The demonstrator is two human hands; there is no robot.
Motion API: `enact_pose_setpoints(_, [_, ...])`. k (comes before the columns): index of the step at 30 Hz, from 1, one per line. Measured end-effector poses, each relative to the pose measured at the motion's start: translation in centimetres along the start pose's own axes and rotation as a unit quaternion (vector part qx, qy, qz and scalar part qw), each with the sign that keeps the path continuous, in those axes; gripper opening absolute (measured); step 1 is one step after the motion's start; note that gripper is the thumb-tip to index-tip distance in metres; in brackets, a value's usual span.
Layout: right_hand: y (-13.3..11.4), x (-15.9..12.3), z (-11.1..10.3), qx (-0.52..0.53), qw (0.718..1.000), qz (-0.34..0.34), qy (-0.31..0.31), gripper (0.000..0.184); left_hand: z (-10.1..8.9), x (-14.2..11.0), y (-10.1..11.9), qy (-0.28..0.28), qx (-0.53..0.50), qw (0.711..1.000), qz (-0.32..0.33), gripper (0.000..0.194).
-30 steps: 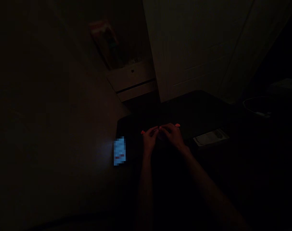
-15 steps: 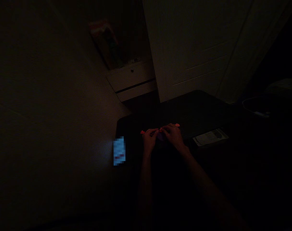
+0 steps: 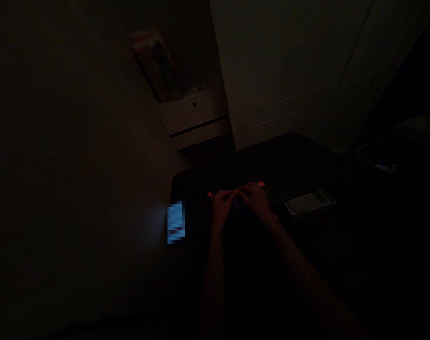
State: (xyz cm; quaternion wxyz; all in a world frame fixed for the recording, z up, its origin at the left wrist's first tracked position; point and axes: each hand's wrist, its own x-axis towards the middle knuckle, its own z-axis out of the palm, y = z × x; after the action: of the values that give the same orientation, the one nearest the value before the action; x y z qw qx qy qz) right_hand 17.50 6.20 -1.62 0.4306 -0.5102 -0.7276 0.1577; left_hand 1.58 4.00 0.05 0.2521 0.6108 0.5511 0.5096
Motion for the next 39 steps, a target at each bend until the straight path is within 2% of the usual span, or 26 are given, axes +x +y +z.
enact_pose_setpoints(10, [-0.3, 0.2, -0.6, -0.013, 0.999, 0.014, -0.033, 0.019, 0.3, 0.2, -0.2, -0.001, 0.064, 0.998, 0.016, 0.004])
enact_pose_setpoints(19, [-0.7, 0.2, -1.1, -0.011, 0.998, 0.032, -0.059, 0.021, 0.4, 0.3, -0.2, -0.002, 0.112, 0.992, 0.057, 0.005])
enact_pose_setpoints(24, [-0.6, 0.3, -1.1, -0.021, 0.997, 0.039, -0.062, 0.021, 0.6, 0.4, -0.7, -0.011, 0.109, 0.993, 0.055, 0.005])
enact_pose_setpoints(29, [-0.5, 0.1, -1.0, -0.017, 0.997, 0.036, -0.065, 0.022, 0.4, 0.5, -1.2, -0.004, 0.052, 0.999, -0.003, 0.008])
enact_pose_setpoints(33, [-0.2, 0.0, -0.8, -0.014, 0.997, 0.030, -0.063, 0.023, 0.3, 0.7, -1.3, -0.008, 0.038, 0.999, 0.034, 0.019])
enact_pose_setpoints(39, [-0.1, 0.1, -0.6, -0.007, 0.998, 0.031, -0.061, 0.023, 0.5, 0.9, -1.6, -0.031, 0.054, 0.997, 0.046, 0.012])
